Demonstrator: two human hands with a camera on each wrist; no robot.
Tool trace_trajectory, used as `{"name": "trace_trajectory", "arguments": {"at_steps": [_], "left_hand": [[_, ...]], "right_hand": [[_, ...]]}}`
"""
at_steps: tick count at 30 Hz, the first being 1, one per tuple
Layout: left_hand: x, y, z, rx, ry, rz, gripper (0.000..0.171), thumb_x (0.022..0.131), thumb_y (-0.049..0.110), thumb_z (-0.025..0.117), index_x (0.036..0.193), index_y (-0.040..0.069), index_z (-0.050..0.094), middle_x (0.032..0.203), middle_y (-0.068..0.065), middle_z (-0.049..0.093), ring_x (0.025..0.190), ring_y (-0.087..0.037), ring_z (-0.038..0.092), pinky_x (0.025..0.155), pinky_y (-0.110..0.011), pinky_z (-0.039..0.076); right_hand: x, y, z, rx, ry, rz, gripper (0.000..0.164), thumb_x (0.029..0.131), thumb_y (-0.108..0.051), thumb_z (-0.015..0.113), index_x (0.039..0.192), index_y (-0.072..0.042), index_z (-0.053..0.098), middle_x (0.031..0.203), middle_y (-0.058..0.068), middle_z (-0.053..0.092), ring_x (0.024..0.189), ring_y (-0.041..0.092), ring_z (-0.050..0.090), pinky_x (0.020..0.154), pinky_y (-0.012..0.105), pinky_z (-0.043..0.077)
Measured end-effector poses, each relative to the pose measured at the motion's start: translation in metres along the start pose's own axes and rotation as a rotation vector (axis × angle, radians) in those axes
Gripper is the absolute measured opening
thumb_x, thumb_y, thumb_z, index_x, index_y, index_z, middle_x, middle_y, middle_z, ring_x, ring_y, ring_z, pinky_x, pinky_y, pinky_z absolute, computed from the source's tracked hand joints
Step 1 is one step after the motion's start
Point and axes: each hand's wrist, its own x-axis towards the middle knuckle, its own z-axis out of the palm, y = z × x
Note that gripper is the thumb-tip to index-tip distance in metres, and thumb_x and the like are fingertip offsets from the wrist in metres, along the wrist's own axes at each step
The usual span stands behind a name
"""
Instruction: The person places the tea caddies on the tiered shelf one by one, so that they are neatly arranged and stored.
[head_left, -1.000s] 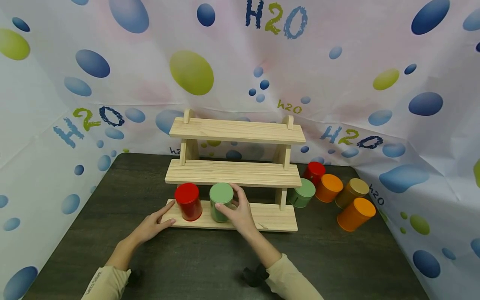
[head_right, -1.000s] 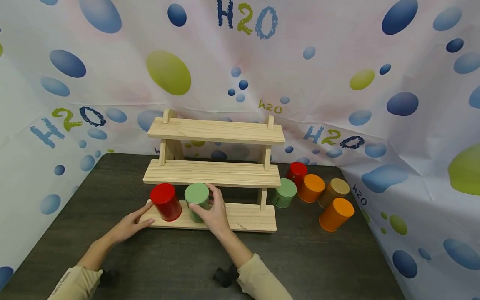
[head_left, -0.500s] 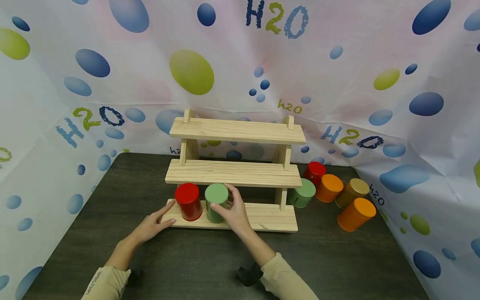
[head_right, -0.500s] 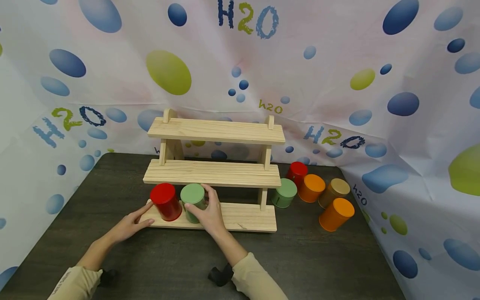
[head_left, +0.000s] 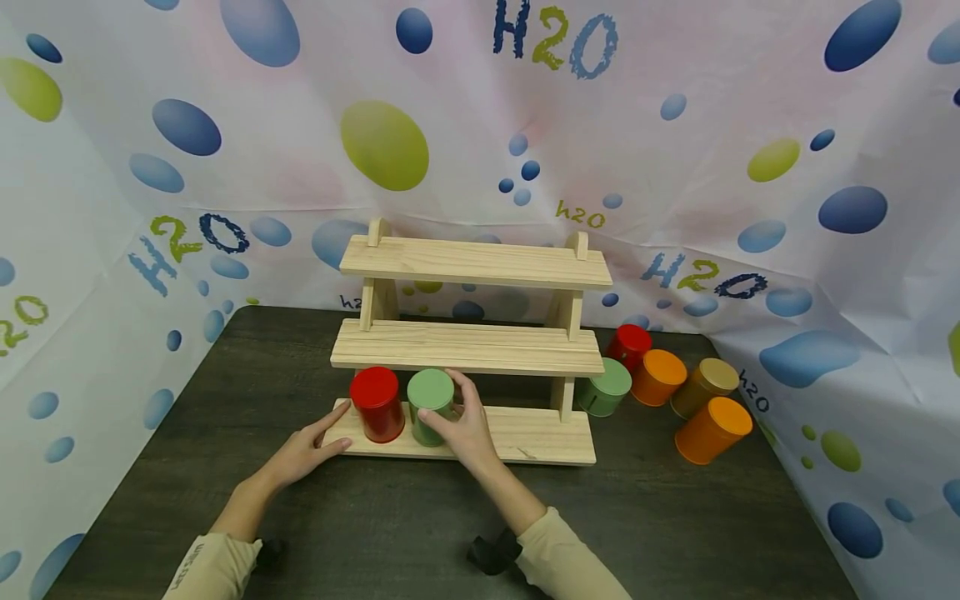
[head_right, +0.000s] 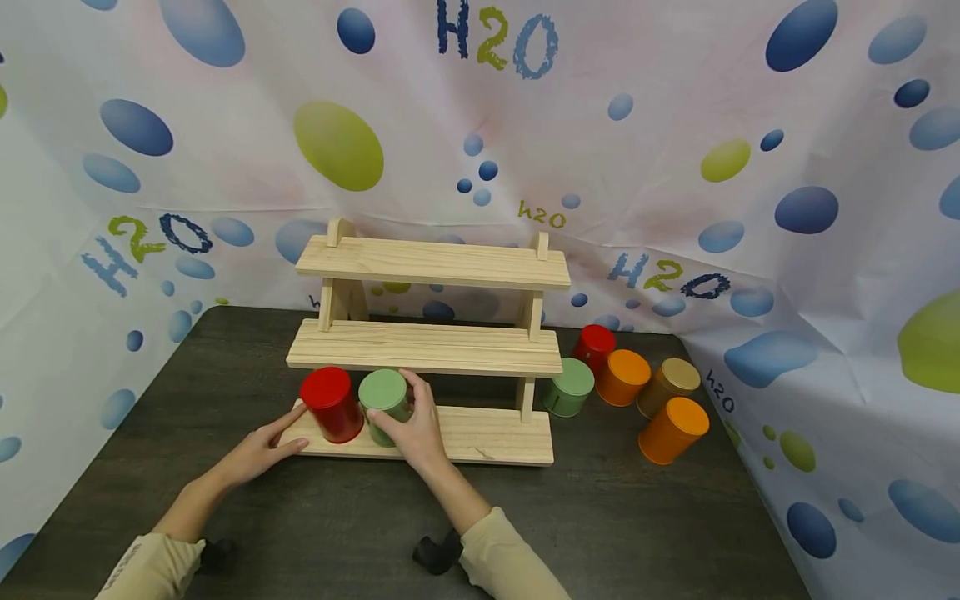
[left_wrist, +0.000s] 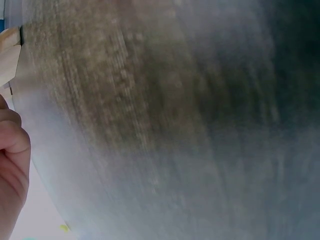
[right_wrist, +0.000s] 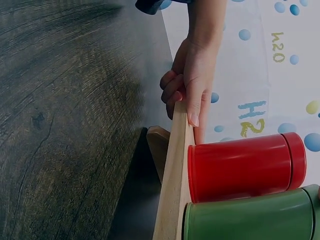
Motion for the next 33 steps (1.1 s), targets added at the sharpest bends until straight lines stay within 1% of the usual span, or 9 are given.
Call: {"name": "trace_trajectory", "arguments": {"at_steps": [6, 15, 20, 25, 27, 30, 33], "left_hand": [[0.000, 0.000, 0.000, -0.001, -0.005, -0.003, 0.070, 0.090, 0.036, 0.055, 0.146, 0.009, 0.023, 0.143, -0.028, 0.024, 0.127, -0.048, 0.029, 0.096, -0.063, 0.029], [0.000, 0.000, 0.000, 0.001, 0.000, -0.002, 0.070, 0.090, 0.036, 0.056, 0.146, 0.009, 0.023, 0.142, -0.029, 0.026, 0.125, -0.047, 0.033, 0.095, -0.062, 0.030], [0.001, 0.001, 0.000, -0.003, -0.005, -0.005, 0.070, 0.090, 0.037, 0.055, 0.146, 0.009, 0.023, 0.143, -0.029, 0.024, 0.126, -0.048, 0.030, 0.095, -0.063, 0.029], [0.000, 0.002, 0.001, 0.003, 0.002, 0.005, 0.069, 0.090, 0.035, 0.055, 0.145, 0.008, 0.024, 0.143, -0.028, 0.025, 0.126, -0.047, 0.031, 0.096, -0.062, 0.030], [0.000, 0.003, 0.000, 0.009, 0.004, 0.006, 0.069, 0.090, 0.035, 0.056, 0.145, 0.008, 0.024, 0.142, -0.029, 0.026, 0.125, -0.047, 0.033, 0.095, -0.062, 0.031], [-0.001, 0.005, 0.000, 0.018, 0.002, 0.002, 0.069, 0.090, 0.034, 0.056, 0.145, 0.008, 0.024, 0.141, -0.030, 0.027, 0.124, -0.048, 0.034, 0.094, -0.062, 0.032], [-0.002, 0.007, -0.001, 0.025, -0.003, -0.006, 0.069, 0.090, 0.034, 0.056, 0.145, 0.009, 0.024, 0.141, -0.030, 0.028, 0.124, -0.048, 0.035, 0.093, -0.061, 0.033]], "right_hand": [[-0.001, 0.000, 0.002, -0.010, -0.010, -0.008, 0.060, 0.080, -0.001, 0.065, 0.132, 0.006, 0.036, 0.124, 0.023, 0.042, 0.112, 0.033, 0.042, 0.095, 0.050, 0.036], [-0.001, 0.001, 0.000, -0.021, -0.033, -0.015, 0.062, 0.079, 0.001, 0.065, 0.132, 0.007, 0.034, 0.124, 0.025, 0.041, 0.111, 0.034, 0.041, 0.094, 0.051, 0.036], [-0.001, 0.002, -0.001, -0.032, -0.045, -0.036, 0.062, 0.079, 0.001, 0.065, 0.132, 0.008, 0.034, 0.123, 0.024, 0.041, 0.110, 0.034, 0.042, 0.093, 0.050, 0.037], [-0.001, 0.005, -0.003, -0.039, -0.045, -0.034, 0.063, 0.079, 0.000, 0.065, 0.132, 0.008, 0.033, 0.123, 0.025, 0.041, 0.110, 0.035, 0.041, 0.092, 0.051, 0.037], [-0.001, 0.007, -0.004, -0.036, -0.040, -0.035, 0.063, 0.079, -0.002, 0.066, 0.132, 0.008, 0.034, 0.123, 0.025, 0.041, 0.110, 0.036, 0.041, 0.092, 0.053, 0.036], [0.002, 0.020, -0.006, -0.025, -0.030, -0.027, 0.063, 0.079, -0.004, 0.067, 0.133, 0.007, 0.034, 0.125, 0.024, 0.040, 0.112, 0.036, 0.040, 0.094, 0.055, 0.035], [0.003, 0.033, -0.008, -0.031, -0.020, -0.019, 0.064, 0.080, -0.008, 0.068, 0.133, 0.003, 0.035, 0.126, 0.021, 0.040, 0.113, 0.034, 0.040, 0.094, 0.054, 0.035]]}}
